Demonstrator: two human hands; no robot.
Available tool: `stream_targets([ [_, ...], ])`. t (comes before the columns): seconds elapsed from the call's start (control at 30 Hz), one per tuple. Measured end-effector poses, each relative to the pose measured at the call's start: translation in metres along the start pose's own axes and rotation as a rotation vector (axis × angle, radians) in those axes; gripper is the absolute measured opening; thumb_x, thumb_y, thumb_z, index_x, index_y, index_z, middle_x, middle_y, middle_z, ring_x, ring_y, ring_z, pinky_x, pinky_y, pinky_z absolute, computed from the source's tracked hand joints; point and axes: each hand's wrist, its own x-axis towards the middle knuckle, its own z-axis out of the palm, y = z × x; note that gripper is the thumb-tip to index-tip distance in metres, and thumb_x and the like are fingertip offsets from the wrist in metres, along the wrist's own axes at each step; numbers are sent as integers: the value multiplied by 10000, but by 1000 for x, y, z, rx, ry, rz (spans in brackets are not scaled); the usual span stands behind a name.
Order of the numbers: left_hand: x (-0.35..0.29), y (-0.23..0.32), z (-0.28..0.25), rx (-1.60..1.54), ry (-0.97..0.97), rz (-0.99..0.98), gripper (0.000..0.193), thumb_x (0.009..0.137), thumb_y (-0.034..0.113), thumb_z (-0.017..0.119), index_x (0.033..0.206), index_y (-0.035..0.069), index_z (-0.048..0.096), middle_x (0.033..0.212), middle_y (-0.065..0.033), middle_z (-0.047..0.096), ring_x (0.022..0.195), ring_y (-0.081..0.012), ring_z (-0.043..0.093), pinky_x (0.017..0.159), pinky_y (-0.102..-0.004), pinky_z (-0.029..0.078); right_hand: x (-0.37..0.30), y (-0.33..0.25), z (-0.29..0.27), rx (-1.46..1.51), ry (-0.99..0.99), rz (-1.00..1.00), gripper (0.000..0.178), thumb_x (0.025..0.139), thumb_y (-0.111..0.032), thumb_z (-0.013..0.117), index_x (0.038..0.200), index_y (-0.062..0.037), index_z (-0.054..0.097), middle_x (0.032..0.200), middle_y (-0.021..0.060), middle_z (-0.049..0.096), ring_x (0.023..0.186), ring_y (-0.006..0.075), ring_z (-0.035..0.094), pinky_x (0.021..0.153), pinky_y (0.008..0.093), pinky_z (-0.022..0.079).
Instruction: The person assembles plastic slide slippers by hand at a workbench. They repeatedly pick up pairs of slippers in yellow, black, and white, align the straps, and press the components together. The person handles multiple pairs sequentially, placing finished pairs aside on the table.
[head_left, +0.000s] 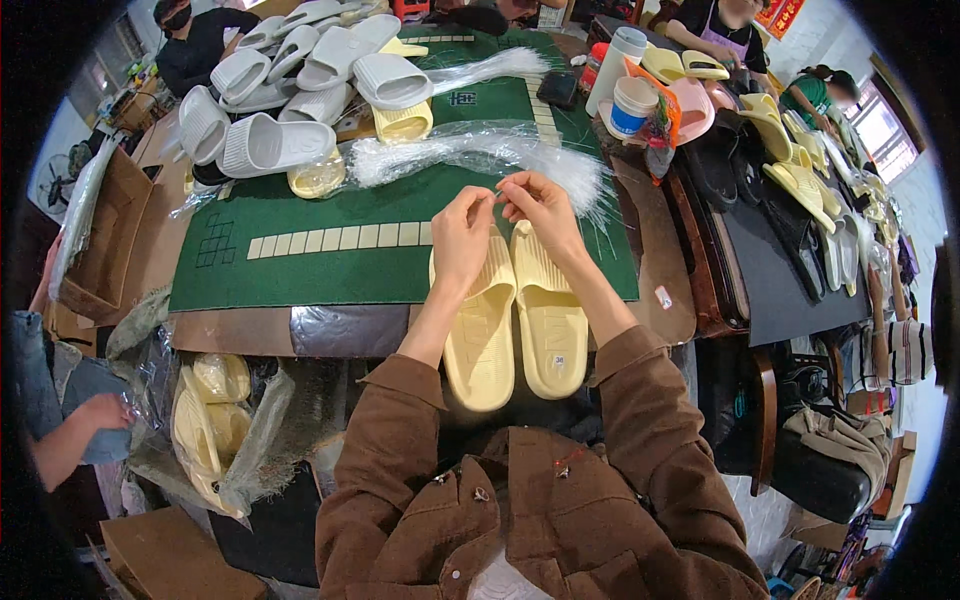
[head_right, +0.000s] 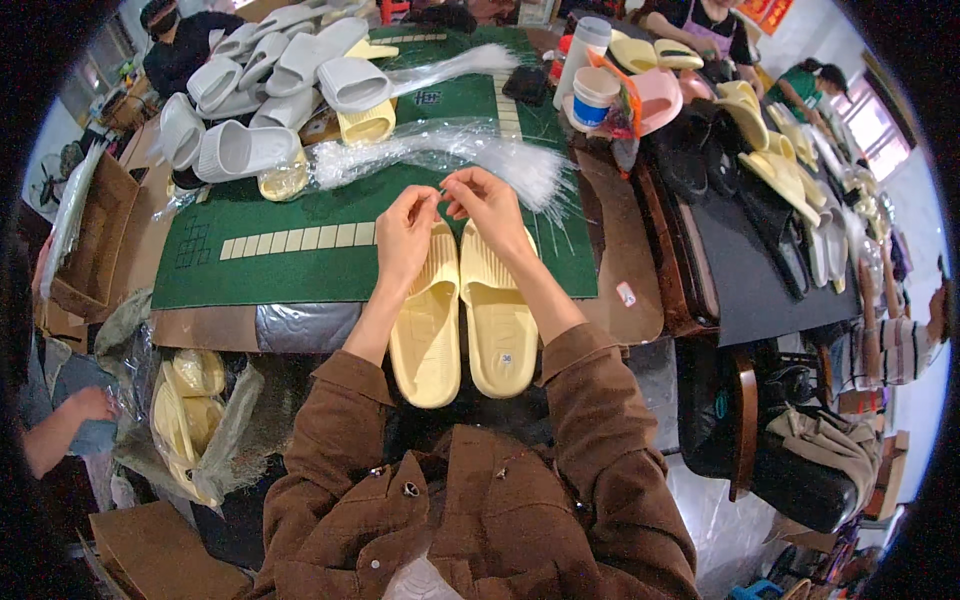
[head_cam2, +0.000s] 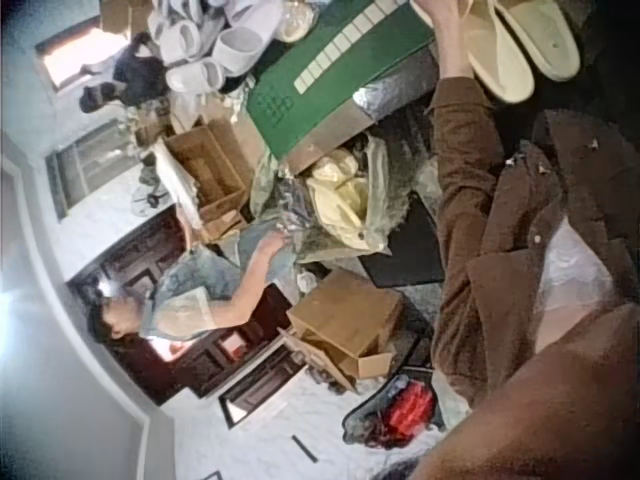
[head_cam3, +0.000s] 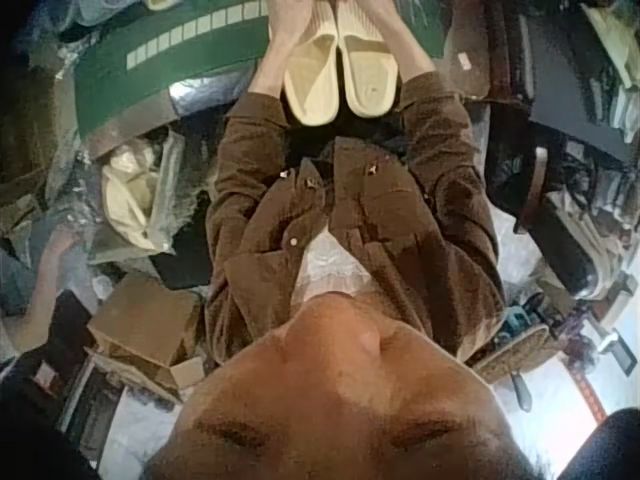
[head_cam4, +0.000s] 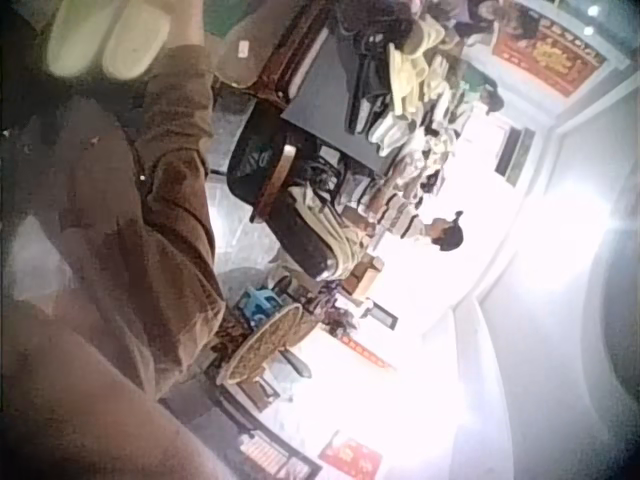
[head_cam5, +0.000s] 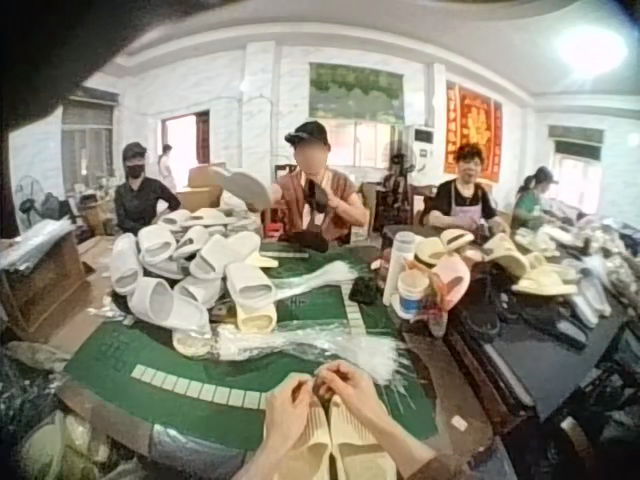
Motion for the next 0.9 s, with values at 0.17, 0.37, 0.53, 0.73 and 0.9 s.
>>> stream_targets([
  [0.17,1,2,1,4,-9,-12,107,928,108,586,943,19,643,760,-35,646,661,-82,567,625,-251,460,1,0,-1,-43,-4,-2,166,956,-172,586,1014,-25,634,856,26,654,725,68,585,676,220,487],
  [0.37,1,3,3,-48,31,27,110,927,96,587,933,-4,633,728,-69,642,612,-104,582,576,-278,476,2,3,-3,31,-34,16,166,956,-177,591,1011,-26,630,857,24,651,734,67,587,681,216,486],
  [0.53,1,0,1,-51,11,-9,111,928,104,593,933,1,635,706,-57,623,609,-102,574,578,-275,481,2,6,-2,67,-58,32,160,949,-166,600,1019,-25,630,857,20,649,733,67,586,681,212,484],
  [0.73,0,-2,3,-34,13,33,90,915,81,598,937,1,632,703,-62,606,603,-99,546,568,-277,457,-1,2,0,15,11,-10,144,934,-140,610,1001,-15,634,838,26,642,700,82,597,639,223,500],
  [0.9,1,-10,0,-2,8,48,84,910,76,592,951,17,637,745,-71,624,637,-111,551,592,-277,451,-1,6,3,-84,-34,-41,140,944,-146,593,1008,-22,607,867,28,625,724,87,594,656,230,495],
])
